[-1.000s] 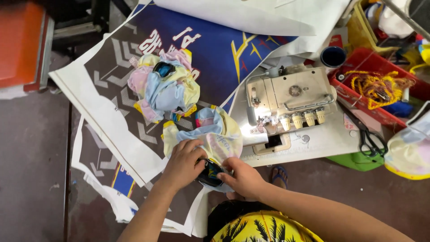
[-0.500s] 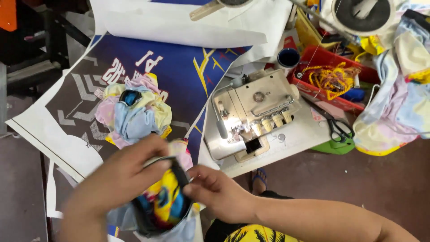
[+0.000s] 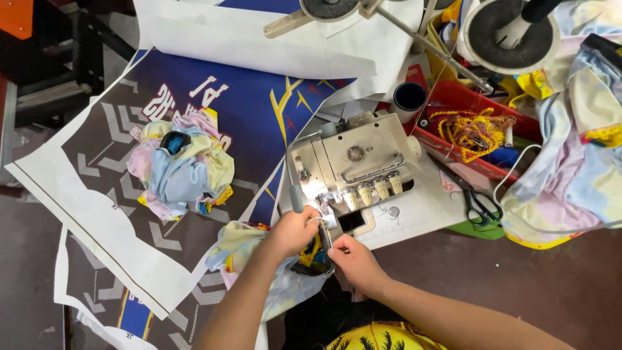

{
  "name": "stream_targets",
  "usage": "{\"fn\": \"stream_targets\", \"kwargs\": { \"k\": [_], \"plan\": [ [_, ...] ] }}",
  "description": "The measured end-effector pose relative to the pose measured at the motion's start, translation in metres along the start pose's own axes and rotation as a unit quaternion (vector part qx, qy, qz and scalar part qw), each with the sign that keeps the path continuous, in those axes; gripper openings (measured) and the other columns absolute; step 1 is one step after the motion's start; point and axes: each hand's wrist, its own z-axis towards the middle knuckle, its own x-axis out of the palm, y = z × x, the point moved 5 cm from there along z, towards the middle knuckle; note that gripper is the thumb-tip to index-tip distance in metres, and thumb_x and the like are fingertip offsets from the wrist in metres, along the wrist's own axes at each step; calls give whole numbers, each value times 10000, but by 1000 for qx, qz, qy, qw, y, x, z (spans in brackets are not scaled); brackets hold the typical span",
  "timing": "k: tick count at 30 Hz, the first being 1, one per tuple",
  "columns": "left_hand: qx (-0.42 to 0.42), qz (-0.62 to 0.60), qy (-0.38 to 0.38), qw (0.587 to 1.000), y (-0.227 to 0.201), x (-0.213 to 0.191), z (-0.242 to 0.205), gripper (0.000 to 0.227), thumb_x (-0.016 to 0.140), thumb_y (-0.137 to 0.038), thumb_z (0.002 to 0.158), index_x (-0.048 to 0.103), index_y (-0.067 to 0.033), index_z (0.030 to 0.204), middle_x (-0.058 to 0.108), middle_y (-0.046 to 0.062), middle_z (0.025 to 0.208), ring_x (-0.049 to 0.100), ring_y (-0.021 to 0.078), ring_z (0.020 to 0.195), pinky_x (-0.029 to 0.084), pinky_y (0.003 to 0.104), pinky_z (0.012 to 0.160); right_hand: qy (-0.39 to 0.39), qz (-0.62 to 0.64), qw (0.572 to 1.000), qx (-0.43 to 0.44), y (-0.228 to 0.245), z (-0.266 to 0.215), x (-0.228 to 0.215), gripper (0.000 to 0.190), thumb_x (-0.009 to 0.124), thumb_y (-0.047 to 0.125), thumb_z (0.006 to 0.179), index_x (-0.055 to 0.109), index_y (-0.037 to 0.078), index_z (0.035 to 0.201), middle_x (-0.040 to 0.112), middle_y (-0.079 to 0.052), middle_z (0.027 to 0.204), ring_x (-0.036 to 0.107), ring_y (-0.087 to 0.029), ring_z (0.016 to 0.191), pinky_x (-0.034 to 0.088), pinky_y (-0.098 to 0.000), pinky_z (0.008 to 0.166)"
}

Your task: Overlocking the edges of fabric pieces using an industrial sewing machine.

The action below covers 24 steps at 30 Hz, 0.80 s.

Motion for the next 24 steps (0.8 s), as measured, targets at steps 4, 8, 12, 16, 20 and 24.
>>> {"fn": "stream_targets", "kwargs": {
  "k": [4, 8, 12, 16, 20, 24],
  "plan": [
    [-44, 12, -55, 997, -11, -5, -9, 129, 581, -248, 942, 482, -180, 894, 558, 49, 767, 537, 246, 715, 409, 408, 670, 49, 50, 996, 61, 16, -17, -4, 164, 543, 231, 1034, 531, 110, 924, 484, -44, 615, 415, -184, 398, 304, -313, 253],
    [-39, 107, -99, 989, 1, 6, 11, 162, 625, -351, 963, 559, -212, 912, 694, 47, 819, 653, 323, 788, 497, 463, 729, 31, 70, 996, 46, -7, 4, -1, 171, 595, 207, 1003, 538, 112, 873, 550, -28, 665, 436, -143, 564, 366, -302, 553],
    [-58, 54, -120, 990, 3, 1, 25, 196, 533, -338, 934, 623, -165, 958, 728, 118, 962, 672, 373, 901, 514, 482, 812, -5, 48, 998, 43, -1, 14, -7, 145, 599, 222, 978, 577, 122, 876, 626, -21, 770, 566, -136, 715, 450, -298, 703],
    [-104, -38, -120, 986, -5, -13, 20, 241, 539, -371, 866, 619, -146, 896, 715, 97, 975, 665, 325, 934, 501, 442, 815, -37, 45, 998, 28, 4, 23, -9, 146, 613, 233, 964, 621, 131, 859, 657, -12, 781, 601, -125, 741, 479, -290, 735],
    [-96, -37, -126, 987, 7, -12, 37, 245, 535, -358, 867, 577, -118, 837, 686, 105, 867, 646, 322, 826, 493, 446, 770, -46, 66, 996, 39, -6, 38, -7, 142, 631, 240, 955, 639, 120, 881, 665, -13, 807, 625, -126, 738, 501, -295, 739],
    [-60, -45, -132, 988, 18, -8, 47, 249, 551, -312, 845, 697, -129, 927, 763, 187, 1024, 696, 396, 1133, 554, 493, 939, -63, 139, 988, 3, -31, 55, -2, 191, 720, 240, 926, 723, 52, 960, 688, -114, 616, 616, -139, 564, 477, -220, 511]
  ]
}}
